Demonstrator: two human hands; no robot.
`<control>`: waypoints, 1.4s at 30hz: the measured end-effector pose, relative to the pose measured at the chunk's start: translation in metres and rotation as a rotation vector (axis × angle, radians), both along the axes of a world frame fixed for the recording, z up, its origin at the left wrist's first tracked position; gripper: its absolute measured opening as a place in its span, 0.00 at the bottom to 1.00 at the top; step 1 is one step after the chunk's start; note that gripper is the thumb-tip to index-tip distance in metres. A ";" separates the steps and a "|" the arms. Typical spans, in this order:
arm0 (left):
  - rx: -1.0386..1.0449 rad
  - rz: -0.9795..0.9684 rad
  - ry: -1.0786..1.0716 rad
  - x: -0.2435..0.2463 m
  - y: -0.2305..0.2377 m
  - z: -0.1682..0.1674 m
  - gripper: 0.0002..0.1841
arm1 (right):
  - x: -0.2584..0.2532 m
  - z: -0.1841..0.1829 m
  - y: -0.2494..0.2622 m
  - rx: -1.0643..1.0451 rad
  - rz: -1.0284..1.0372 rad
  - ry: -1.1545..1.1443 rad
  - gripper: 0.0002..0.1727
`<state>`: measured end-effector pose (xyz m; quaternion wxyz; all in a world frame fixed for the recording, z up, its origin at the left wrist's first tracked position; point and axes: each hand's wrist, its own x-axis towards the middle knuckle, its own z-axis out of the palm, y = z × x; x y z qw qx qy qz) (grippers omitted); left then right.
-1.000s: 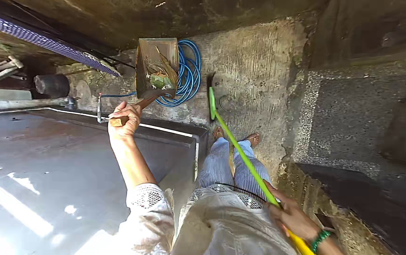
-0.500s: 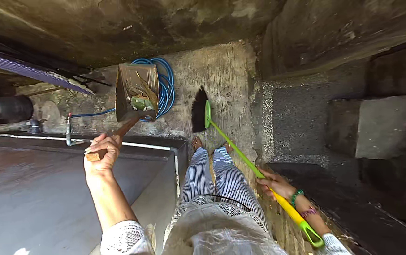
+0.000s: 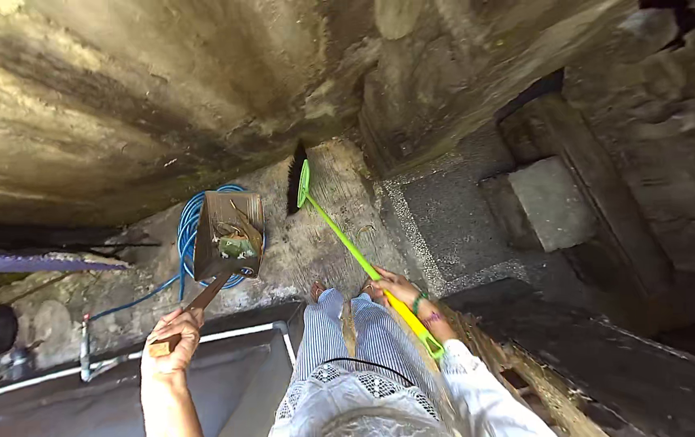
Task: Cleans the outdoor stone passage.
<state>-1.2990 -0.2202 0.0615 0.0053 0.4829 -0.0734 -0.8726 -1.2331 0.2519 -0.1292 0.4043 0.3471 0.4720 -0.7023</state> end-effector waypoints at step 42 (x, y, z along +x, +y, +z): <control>-0.571 -1.590 -0.312 -0.343 0.227 -0.187 0.14 | 0.062 0.163 -0.149 0.755 -0.205 -0.497 0.47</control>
